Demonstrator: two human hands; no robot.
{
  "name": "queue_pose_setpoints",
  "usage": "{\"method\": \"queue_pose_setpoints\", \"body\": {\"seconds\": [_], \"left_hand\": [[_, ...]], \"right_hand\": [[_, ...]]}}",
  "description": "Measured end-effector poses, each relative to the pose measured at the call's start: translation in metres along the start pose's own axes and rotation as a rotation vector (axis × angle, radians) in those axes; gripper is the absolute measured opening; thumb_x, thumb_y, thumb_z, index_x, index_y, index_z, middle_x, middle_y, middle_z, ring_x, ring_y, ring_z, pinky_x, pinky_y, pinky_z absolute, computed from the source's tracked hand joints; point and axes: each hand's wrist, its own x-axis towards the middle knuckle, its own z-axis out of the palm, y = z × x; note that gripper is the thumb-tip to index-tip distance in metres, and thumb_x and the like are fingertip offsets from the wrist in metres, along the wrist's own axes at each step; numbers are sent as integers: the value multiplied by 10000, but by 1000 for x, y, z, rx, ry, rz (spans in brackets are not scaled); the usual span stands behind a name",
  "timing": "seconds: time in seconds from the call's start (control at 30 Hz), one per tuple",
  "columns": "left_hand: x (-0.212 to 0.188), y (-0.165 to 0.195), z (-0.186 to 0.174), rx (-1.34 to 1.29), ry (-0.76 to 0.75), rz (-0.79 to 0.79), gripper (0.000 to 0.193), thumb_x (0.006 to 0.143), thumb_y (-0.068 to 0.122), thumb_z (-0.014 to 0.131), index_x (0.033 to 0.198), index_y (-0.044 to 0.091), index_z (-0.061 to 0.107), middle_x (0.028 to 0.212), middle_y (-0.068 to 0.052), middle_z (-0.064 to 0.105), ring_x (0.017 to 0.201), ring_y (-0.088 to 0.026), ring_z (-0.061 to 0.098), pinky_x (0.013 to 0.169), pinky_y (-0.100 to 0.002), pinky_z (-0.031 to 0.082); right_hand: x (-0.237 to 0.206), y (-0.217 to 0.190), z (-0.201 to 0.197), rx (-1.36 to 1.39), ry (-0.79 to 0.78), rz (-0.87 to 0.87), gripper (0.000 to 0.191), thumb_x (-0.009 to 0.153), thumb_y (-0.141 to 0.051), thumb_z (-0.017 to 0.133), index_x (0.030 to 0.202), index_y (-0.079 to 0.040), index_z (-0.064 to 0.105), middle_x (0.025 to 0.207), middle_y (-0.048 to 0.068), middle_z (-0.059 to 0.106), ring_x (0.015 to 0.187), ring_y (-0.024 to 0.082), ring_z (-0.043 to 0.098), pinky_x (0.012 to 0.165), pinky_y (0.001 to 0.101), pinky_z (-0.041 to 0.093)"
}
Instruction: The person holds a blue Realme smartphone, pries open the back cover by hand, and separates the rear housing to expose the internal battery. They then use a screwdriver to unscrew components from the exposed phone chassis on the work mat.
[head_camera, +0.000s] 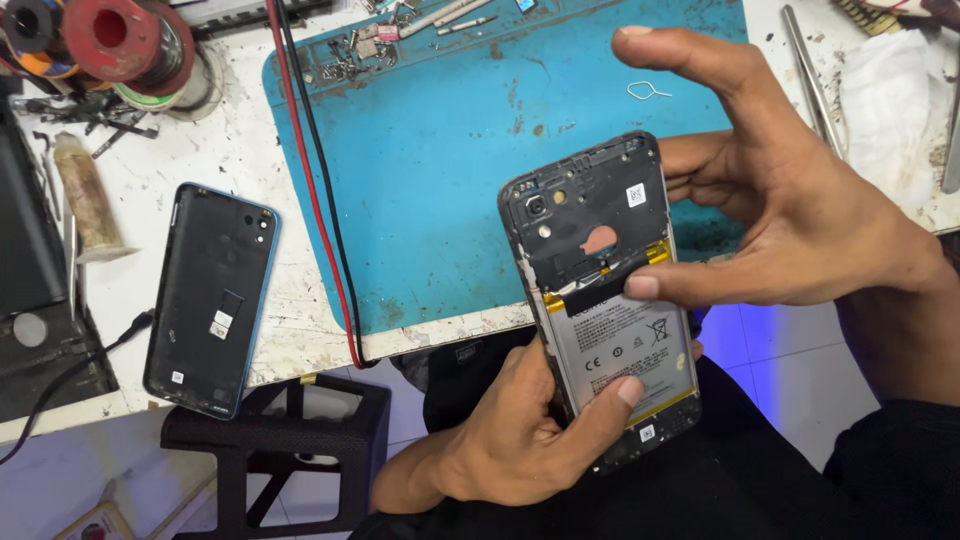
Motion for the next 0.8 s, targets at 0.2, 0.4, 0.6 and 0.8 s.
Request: {"method": "queue_pose_setpoints", "body": {"seconds": [0.2,0.4,0.6,0.8], "left_hand": [[-1,-4,5,-120,73,7,462,1114,-38,514,1539,-69,336,1461,-214,599,1315,-254,648,1166,-370,557],[1,-1,-2,-276,-1,-155,393,1127,-32,476,1508,-89,399,1411,-221,608,1340,-259,620,1192,-384,523],[2,0,-7,-86,17,-106,407,1121,11,534,1497,-98,422,1302,-229,676,1222,-264,699,1089,-362,590],[3,2,-8,166,-23,-362,412,1019,116,613,1322,-117,461,864,-192,752,701,-243,771,616,-331,613]], "right_hand": [[-3,19,6,41,31,-26,940,874,60,701,1594,-30,103,1288,259,661,1208,277,709,1077,436,611],[-5,28,15,96,97,-19,817,979,59,664,1635,-45,189,1241,233,745,1158,236,752,1061,393,662],[0,12,5,-281,69,-103,1089,713,-83,838,1559,-52,154,1367,279,564,1285,387,631,1125,492,559],[4,1,0,-636,-1,-253,1085,663,-221,920,1517,-99,261,1329,180,624,1216,355,668,992,439,602]]}}
